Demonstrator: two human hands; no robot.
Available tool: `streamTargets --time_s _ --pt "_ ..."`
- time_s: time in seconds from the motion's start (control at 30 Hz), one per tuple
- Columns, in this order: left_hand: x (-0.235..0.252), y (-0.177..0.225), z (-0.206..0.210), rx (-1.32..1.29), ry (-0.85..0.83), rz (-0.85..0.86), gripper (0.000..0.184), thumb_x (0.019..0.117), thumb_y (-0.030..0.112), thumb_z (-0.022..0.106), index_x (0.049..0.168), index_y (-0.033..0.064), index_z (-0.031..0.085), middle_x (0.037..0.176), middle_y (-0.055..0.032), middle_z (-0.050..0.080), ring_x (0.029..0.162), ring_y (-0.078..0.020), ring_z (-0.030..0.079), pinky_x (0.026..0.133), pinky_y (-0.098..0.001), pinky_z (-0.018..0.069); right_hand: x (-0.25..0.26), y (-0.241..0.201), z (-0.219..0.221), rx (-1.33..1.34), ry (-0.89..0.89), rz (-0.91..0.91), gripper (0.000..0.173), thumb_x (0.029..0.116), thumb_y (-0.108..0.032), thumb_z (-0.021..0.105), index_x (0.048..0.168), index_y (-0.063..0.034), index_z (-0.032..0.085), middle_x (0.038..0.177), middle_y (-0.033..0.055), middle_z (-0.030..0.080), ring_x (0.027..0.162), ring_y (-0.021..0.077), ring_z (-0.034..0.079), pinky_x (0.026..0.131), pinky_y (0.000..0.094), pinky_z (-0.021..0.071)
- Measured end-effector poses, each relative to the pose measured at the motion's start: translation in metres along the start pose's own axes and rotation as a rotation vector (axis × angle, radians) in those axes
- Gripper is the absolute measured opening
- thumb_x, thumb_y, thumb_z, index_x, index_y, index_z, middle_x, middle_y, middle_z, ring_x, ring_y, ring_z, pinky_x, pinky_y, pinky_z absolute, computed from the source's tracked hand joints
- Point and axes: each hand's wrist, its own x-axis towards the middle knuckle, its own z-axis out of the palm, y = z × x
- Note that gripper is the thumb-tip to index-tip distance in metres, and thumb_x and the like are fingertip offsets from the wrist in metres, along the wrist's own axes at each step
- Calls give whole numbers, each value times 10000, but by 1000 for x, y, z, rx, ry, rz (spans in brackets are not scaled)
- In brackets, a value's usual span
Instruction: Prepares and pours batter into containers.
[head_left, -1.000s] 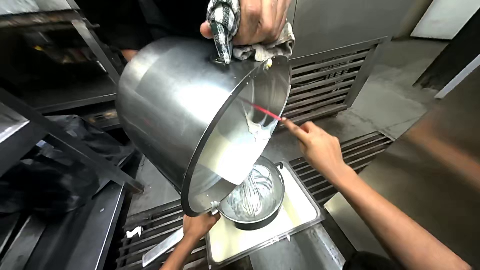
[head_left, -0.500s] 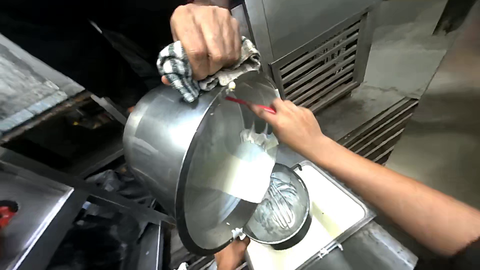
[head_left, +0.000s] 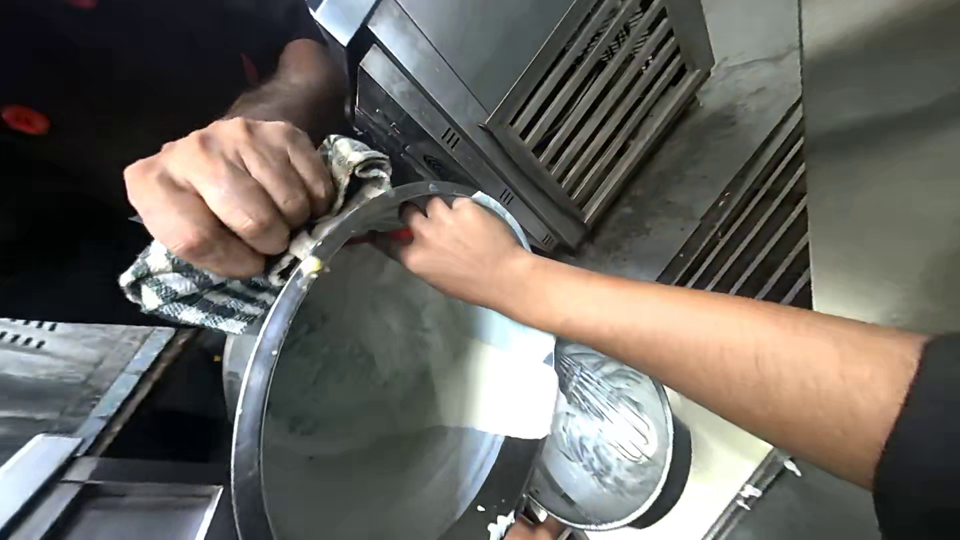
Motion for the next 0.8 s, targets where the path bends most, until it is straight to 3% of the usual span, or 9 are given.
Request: streamTargets --time_s 0.1,0.2,0.27,0.3,0.4,0.47,0.53,0.6,0.8 --pt "-11 10 -2 -45 7 -35 474 906 366 740 1207 1 722 1171 -213 730 1127 -407 679 975 -689 483 -21 -14 4 121 -262 371 366 958 116 521 1289 25 649 1194 310 618 1036 474 641 764 538 541" --pt "-39 62 -27 -55 -62 -222 412 977 146 702 1337 -41 629 1323 -215 657 1230 -324 613 1068 -504 465 -56 -29 7 305 -451 573 353 977 76 534 1327 77 584 1195 292 601 970 434 667 725 504 569" --pt "-30 33 -16 -24 -11 -68 438 957 262 685 1261 -53 669 1259 -246 684 1194 -386 645 1012 -613 490 -66 -27 -1 681 -573 682 272 985 7 557 1249 65 591 1106 237 641 932 367 687 759 493 573" --pt "-24 19 -13 -23 -15 -34 478 951 346 688 1232 -41 688 1240 -246 694 1194 -410 648 1001 -664 479 -68 -23 3 914 -569 768 213 992 -20 560 1182 65 606 983 215 672 802 308 703 703 450 582" --pt "-26 20 -18 -6 1 -75 538 877 430 780 1153 -30 731 1164 -249 721 1161 -422 662 1002 -675 472 -57 -9 22 1293 -490 969 251 1032 -94 552 1248 17 614 947 168 697 730 223 727 721 399 626" --pt "-26 21 -19 19 23 -84 521 837 435 818 1098 -11 747 1081 -223 739 1086 -394 687 957 -657 497 -46 -8 26 1114 -421 959 195 1008 -115 580 1138 -23 692 916 139 720 721 220 728 686 413 622" --pt "-26 24 -22 72 -3 -101 503 849 448 814 1103 20 745 1073 -195 742 1075 -370 691 953 -637 506 -35 -17 17 913 -385 896 138 982 -95 590 1023 -21 700 954 182 699 891 329 695 739 523 543" --pt "-29 28 -25 105 -16 -100 469 857 439 806 1095 38 751 1078 -180 745 1085 -357 691 965 -619 506 -25 -34 7 809 -299 790 118 962 -66 595 1004 -8 689 997 211 698 977 394 685 747 569 524" --pt "-28 35 -26 98 -66 -94 369 866 398 784 1001 56 744 940 -136 731 940 -327 697 852 -587 526 -22 -92 -7 598 -131 222 157 955 5 600 1035 -17 734 1056 191 675 880 350 694 651 472 556"
